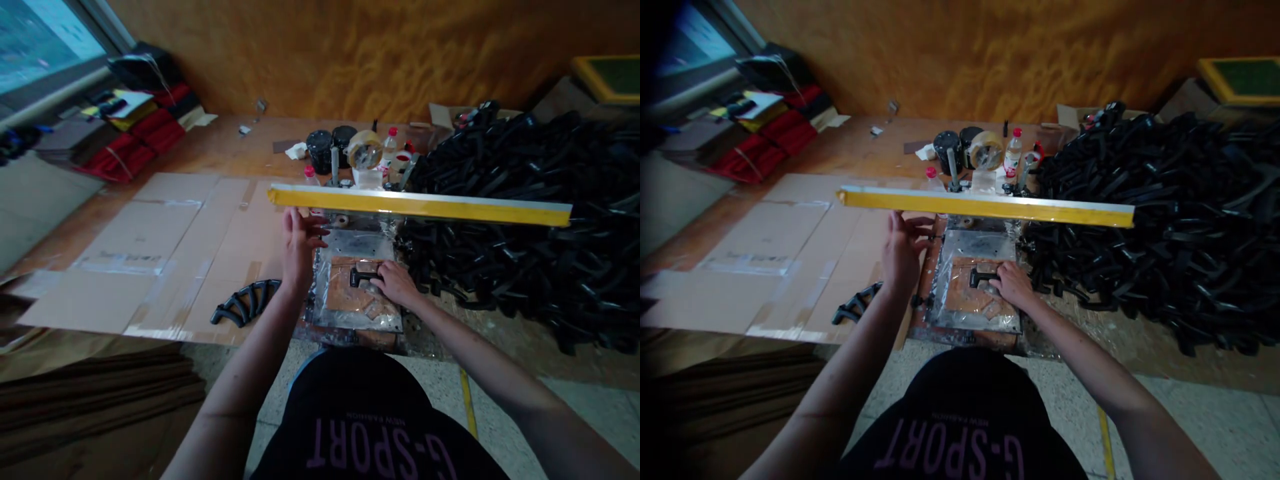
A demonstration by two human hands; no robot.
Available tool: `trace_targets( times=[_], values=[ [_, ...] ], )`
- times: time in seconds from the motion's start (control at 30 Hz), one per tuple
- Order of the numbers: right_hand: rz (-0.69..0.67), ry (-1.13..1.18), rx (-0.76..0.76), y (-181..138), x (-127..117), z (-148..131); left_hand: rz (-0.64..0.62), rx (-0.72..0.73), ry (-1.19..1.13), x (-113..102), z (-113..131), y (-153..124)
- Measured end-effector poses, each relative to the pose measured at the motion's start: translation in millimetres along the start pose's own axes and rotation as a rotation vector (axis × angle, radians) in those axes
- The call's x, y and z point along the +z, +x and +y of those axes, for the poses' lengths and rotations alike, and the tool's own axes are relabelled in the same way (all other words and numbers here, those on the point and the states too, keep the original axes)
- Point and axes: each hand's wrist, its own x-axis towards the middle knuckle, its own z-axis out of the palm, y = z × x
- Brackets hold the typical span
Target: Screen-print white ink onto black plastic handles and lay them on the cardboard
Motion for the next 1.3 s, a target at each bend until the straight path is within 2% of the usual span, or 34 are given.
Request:
trace_targets(
  times=[0.07,0.13,0.17,0.23,0.3,0.37,0.43,0.5,0.57,0.67,0.77,0.93,1.3],
  values=[
    [-0.031,-0.052,0.043,-5.7,5.8,-21.1,-0.053,-0.191,0.032,-2.1,-22.2,-31.2],
    [-0.007,-0.023,0.113,-12.1,3.4,-41.7,-0.278,-0.559,0.106,-6.5,-49.7,-68.6],
    [0.014,0.007,0.109,-16.1,1.4,-52.8,-0.302,-0.683,0.111,-9.5,-63.2,-86.1],
    [0.041,0.085,-0.023,-24.0,-1.5,-74.8,-0.241,-0.754,0.055,-18.0,-85.3,-111.9],
    [0.003,0.199,-0.276,-28.8,-3.0,-89.1,-0.109,-0.722,0.066,-30.8,-97.3,-121.7],
    [0.0,0.284,-0.412,-28.6,-5.7,-85.4,-0.048,-0.651,0.21,-46.2,-97.9,-117.6],
    [0.069,0.279,-0.333,-25.2,-10.2,-60.1,-0.111,-0.559,0.445,-59.7,-88.9,-107.6],
    [0.123,0.18,-0.183,-20.6,-13.0,-18.3,-0.213,-0.452,0.709,-66.0,-75.0,-99.1],
    [0.159,0.051,-0.046,-16.9,-9.7,30.0,-0.273,-0.352,0.958,-63.1,-62.2,-94.8],
    [0.114,-0.089,-0.017,-16.4,8.3,92.2,-0.331,-0.257,1.226,-48.5,-52.7,-93.9],
    [0.018,-0.15,-0.008,-22.0,31.4,125.7,-0.389,-0.209,1.349,-36.5,-52.7,-95.4],
    [-0.067,-0.209,0.063,-28.0,51.7,134.2,-0.418,-0.169,1.376,-31.6,-54.6,-95.3],
    [-0.061,-0.267,0.019,-29.3,51.0,128.6,-0.406,-0.192,1.409,-31.0,-59.9,-92.7]
  ],
)
